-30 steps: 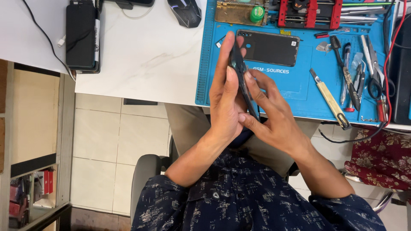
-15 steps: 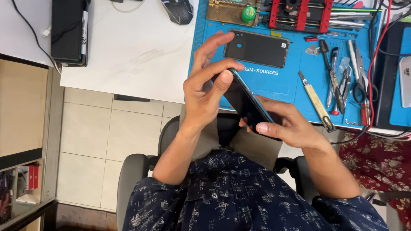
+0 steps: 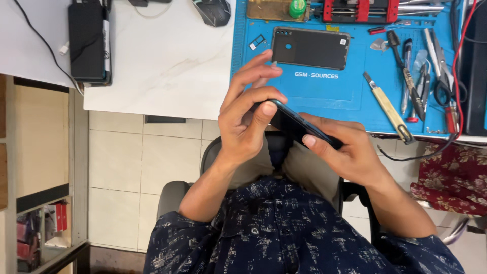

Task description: The person assembles a smartphone by connecting internal components and placing the back cover onto the chassis. They then use a metal prying tool to press the edges of the device to ensure the casing is securely sealed.

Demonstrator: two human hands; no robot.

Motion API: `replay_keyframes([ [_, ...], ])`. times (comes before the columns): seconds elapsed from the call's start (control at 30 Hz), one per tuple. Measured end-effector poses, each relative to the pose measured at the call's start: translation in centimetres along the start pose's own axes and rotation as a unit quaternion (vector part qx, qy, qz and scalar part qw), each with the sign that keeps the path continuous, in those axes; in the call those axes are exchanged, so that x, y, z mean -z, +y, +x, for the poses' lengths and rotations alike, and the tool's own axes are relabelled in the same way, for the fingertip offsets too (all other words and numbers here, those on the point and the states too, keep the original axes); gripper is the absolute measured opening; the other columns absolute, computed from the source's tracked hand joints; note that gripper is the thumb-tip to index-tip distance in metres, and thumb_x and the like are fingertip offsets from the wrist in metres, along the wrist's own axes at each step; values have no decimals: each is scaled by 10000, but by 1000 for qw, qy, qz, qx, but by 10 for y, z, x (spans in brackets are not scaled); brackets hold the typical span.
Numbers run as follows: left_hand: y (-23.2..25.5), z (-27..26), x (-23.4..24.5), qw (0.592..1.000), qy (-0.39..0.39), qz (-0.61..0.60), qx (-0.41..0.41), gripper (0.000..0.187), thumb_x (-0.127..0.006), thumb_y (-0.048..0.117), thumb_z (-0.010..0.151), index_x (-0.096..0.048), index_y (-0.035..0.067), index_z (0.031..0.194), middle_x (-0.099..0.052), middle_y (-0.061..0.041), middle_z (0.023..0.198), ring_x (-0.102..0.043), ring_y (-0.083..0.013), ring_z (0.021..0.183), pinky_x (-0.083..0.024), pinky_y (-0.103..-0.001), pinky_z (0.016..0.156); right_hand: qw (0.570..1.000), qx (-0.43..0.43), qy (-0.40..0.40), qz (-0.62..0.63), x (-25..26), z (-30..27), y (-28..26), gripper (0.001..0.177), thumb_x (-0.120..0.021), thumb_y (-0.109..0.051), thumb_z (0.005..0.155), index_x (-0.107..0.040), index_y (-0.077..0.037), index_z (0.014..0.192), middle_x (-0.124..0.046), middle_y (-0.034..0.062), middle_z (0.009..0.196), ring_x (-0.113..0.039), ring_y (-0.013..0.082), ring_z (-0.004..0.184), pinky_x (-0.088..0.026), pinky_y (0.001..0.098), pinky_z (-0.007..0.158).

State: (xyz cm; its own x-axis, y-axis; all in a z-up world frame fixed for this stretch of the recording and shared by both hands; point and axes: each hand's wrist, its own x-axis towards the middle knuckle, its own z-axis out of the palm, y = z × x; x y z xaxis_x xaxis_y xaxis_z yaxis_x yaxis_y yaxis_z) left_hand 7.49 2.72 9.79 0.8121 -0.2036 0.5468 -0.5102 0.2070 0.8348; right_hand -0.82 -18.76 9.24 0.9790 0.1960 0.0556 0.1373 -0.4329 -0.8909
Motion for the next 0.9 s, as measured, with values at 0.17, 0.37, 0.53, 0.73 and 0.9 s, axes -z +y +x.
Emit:
replay_keyframes([
  [0.17, 3, 0, 23, 1000, 21, 9, -6, 376, -516, 376, 1241, -728, 75, 1165, -617, -77, 1413, -516, -374, 1589, -625, -569, 1295, 982, 145, 91, -84, -21, 24, -30, 374, -769, -139, 1040, -699, 65, 1345, -795, 210, 1284, -815, 329, 1122, -626, 401, 993],
  [0.37, 13, -10, 32, 998, 25, 55, 1, 397, -500, 372, 1235, -745, 76, 1135, -631, -80, 1385, -544, -386, 1561, -600, -559, 1279, 937, 254, 109, -213, -34, 46, -49, 333, -829, -185, 1064, -725, 61, 1264, -740, 206, 1180, -691, 375, 991, -547, 464, 890],
  [0.53, 18, -13, 23, 999, 16, 49, -15, 382, -495, 335, 1236, -738, 50, 1162, -619, -88, 1373, -548, -392, 1549, -591, -579, 1335, 921, 276, 141, -237, -36, 42, -47, 218, -776, -164, 1104, -753, 52, 1129, -726, 183, 1048, -654, 365, 889, -508, 454, 782],
  [0.73, 17, -12, 11, 996, -20, 74, -37, 409, -482, 348, 1227, -756, 55, 1151, -667, -116, 1350, -551, -399, 1538, -593, -554, 1285, 913, 287, 152, -248, -26, 32, -41, 195, -723, -154, 1118, -757, 34, 1079, -690, 155, 973, -541, 339, 761, -424, 458, 730],
  [0.9, 14, -15, 8, 998, -8, 48, -29, 366, -517, 293, 1220, -755, 26, 1147, -649, -123, 1347, -557, -406, 1532, -598, -558, 1292, 925, 264, 164, -216, -26, 30, -37, 188, -796, -159, 1086, -770, 27, 1072, -696, 155, 984, -590, 338, 827, -453, 448, 760],
])
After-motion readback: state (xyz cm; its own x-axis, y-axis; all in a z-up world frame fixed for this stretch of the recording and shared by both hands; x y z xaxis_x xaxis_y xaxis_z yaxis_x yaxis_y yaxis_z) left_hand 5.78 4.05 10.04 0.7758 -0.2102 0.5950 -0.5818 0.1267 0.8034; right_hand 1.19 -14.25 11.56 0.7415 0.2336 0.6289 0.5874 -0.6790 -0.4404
